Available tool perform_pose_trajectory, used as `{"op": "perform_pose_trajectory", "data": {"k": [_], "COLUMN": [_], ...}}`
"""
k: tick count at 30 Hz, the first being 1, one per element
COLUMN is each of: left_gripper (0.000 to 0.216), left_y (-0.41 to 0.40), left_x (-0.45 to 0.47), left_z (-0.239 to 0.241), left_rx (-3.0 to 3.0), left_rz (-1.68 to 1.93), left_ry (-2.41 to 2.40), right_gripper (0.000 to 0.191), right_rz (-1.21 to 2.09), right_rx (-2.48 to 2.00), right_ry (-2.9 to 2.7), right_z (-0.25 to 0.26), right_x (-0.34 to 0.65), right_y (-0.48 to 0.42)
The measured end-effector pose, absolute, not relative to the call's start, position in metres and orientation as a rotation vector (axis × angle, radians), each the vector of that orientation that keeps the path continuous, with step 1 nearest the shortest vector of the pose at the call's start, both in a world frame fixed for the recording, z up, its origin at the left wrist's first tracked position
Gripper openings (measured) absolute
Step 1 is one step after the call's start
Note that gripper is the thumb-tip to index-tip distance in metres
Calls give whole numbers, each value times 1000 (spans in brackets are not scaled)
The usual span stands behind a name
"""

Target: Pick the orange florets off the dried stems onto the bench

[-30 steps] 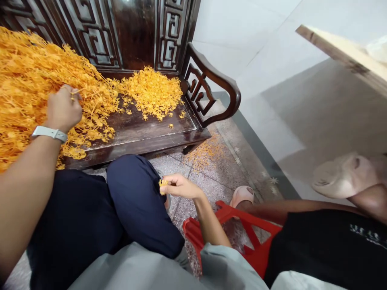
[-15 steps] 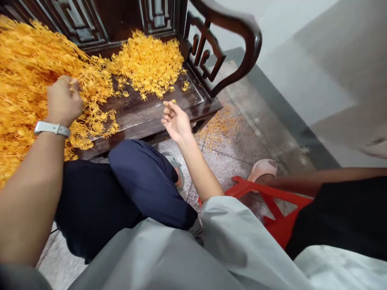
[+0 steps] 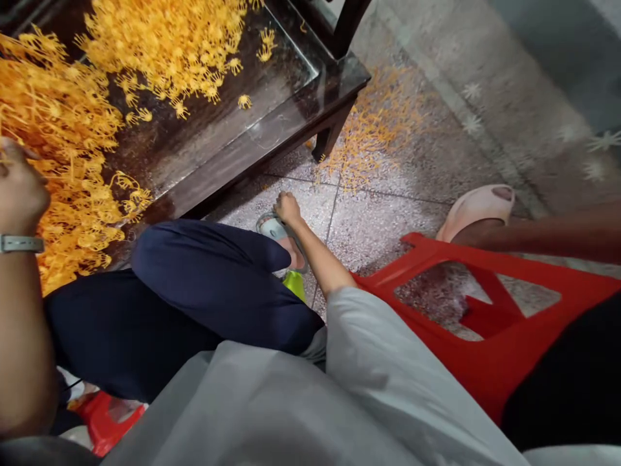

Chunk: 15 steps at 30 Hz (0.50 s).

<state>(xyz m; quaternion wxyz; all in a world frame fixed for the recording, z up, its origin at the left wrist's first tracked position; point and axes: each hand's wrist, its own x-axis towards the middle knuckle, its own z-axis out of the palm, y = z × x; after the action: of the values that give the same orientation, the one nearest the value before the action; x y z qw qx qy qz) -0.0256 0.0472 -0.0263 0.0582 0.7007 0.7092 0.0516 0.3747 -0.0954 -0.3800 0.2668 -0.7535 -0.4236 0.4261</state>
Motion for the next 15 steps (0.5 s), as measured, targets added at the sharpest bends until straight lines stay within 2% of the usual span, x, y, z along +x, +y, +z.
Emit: {"op": "perform_pose_trajectory", "data": {"k": [3,7,9,13,15], "left_gripper": [82,80,81,82,77], "left_y": [45,51,56,68,73], "left_x": [-22,-19,-15,0,11], "left_z": [-29,-34,-35,-35,-35], "left_rx": [2301,2293,2286,2246,2232], "left_rz": [382,334,304,348,375], "left_ry": [2152,2175,2147,2047,1993], "right_gripper": [44,50,42,9,14], "right_rz": [1206,1261,1290,1315,1310], "right_rx": [-2022,-2008,-1999,-1936,-1881], "right_ry": [-1261,-1285,-1254,-1175,-1146], "right_z": [-397,-405,-403,-385,-368], "right_x": [360,347,345,344,344], "right_y": [-66,-32,-24,-30,-44]}}
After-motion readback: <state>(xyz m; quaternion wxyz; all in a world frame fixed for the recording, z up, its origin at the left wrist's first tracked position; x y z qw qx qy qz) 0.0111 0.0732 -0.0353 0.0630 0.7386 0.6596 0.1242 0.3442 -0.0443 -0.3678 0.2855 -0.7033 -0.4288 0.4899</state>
